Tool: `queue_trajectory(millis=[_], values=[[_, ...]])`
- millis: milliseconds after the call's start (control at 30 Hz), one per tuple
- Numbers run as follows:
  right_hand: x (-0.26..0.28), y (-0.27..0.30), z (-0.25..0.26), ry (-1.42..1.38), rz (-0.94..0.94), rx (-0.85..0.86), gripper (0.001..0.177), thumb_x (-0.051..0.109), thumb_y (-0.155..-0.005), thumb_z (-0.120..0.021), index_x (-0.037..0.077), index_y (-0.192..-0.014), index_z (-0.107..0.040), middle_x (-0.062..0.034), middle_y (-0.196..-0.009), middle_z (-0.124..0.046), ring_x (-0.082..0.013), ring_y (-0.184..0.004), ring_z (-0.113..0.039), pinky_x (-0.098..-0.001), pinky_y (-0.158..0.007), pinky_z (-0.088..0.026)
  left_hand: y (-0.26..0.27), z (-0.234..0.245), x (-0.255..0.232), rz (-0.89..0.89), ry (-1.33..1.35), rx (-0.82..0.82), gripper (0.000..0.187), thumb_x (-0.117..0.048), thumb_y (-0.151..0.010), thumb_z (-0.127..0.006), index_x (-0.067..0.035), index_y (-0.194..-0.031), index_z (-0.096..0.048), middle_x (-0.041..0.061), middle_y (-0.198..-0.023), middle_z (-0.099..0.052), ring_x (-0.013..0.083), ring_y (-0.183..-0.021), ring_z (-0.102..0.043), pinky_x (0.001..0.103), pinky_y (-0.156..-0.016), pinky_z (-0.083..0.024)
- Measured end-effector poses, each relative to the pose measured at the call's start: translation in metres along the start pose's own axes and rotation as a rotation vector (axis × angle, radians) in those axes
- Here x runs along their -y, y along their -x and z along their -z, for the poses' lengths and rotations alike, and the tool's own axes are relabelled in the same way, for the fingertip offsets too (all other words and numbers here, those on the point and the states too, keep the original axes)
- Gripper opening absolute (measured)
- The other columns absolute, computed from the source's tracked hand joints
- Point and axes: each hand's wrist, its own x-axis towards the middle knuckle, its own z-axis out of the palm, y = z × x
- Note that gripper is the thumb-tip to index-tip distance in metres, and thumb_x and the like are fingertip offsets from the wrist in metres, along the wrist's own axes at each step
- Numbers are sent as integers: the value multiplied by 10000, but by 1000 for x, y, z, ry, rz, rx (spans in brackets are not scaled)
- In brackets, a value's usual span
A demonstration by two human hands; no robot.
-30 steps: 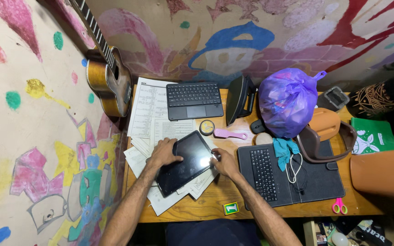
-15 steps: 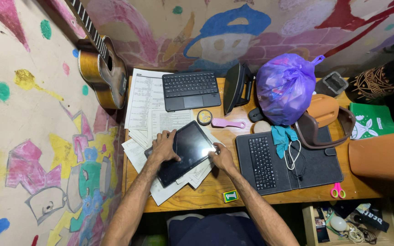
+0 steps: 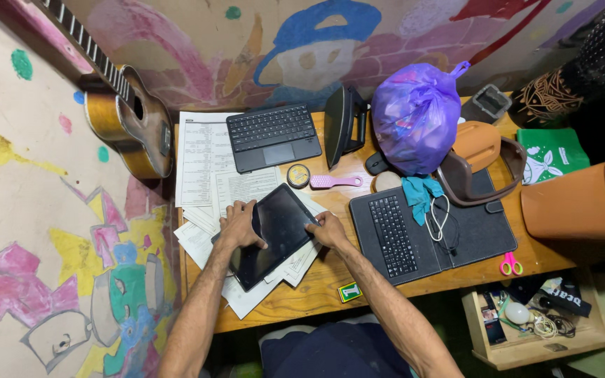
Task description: The person wipes the surface and back of a tablet and its keyboard case with a cloth after removing it from the case and placing items in a bin.
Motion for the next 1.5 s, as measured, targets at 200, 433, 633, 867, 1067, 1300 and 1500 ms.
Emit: queue_trajectory(millis=[200, 433, 633, 867, 1067, 1300, 1500], values=[[-3, 1, -4, -66, -22, -13, 487, 336, -794, -852, 17, -1102, -650, -100, -980, -674, -235, -904, -675, -363, -797, -547, -4, -3, 6, -32, -2, -33, 1386, -376, -414, -1055, -143, -1563, -315, 152, -1459, -362, 349, -1365, -343, 642, -1086, -360], [5, 8, 0, -80, 25, -14, 372, 298, -834, -806, 79, -1120, -710, -44, -801, -634, -190, -764, -637, -357, -713, -527, -8, 0, 9, -77, -10, -40, 1376, -382, -393, -1063, -106, -1518, -320, 172, -1450, -445, 366, -1364, -420, 626, -1101, -372], [10, 16, 8, -90, 108, -30, 316, 270, -839, -791, 116, -1108, -728, -26, -766, -632, -182, -732, -631, -349, -696, -525, -5, 8, 4, -90, 20, -5, 1420, -384, -372, -1070, -116, -1537, -303, 223, -1400, -482, 378, -1321, -514, 538, -1072, -478], [-7, 14, 9, -78, 198, -132, 274, 252, -822, -822, 126, -1059, -765, -102, -924, -659, -245, -834, -666, -374, -770, -541, 14, 27, -18, -128, 22, 14, 1357, -356, -398, -1065, -117, -1510, -324, 226, -1284, -575, 382, -1234, -595, 503, -1023, -524], [-11, 15, 10, -55, 174, -198, 232, 245, -819, -816, 88, -981, -765, -125, -983, -705, -244, -907, -692, -381, -824, -542, 24, 41, -41, -139, 56, 56, 1226, -310, -433, -1042, -106, -1444, -380, 218, -1137, -719, 369, -1100, -708, 482, -962, -564], [-11, 29, 36, -169, 17, -188, 237, 252, -825, -799, 90, -991, -747, -64, -875, -769, -189, -798, -732, -347, -752, -559, 28, 43, -68, -205, 11, 94, 1162, -366, -445, -1047, -50, -1365, -411, 249, -1057, -731, 393, -1022, -737, 467, -930, -588], [-4, 40, 82, -415, -97, -99, 286, 245, -908, -721, 47, -1108, -668, -101, -975, -765, -162, -626, -681, -321, -541, -557, 29, 44, -99, -273, 21, 52, 1067, -427, -457, -1016, -36, -1284, -465, 251, -1043, -751, 394, -1019, -731, 460, -915, -575]])
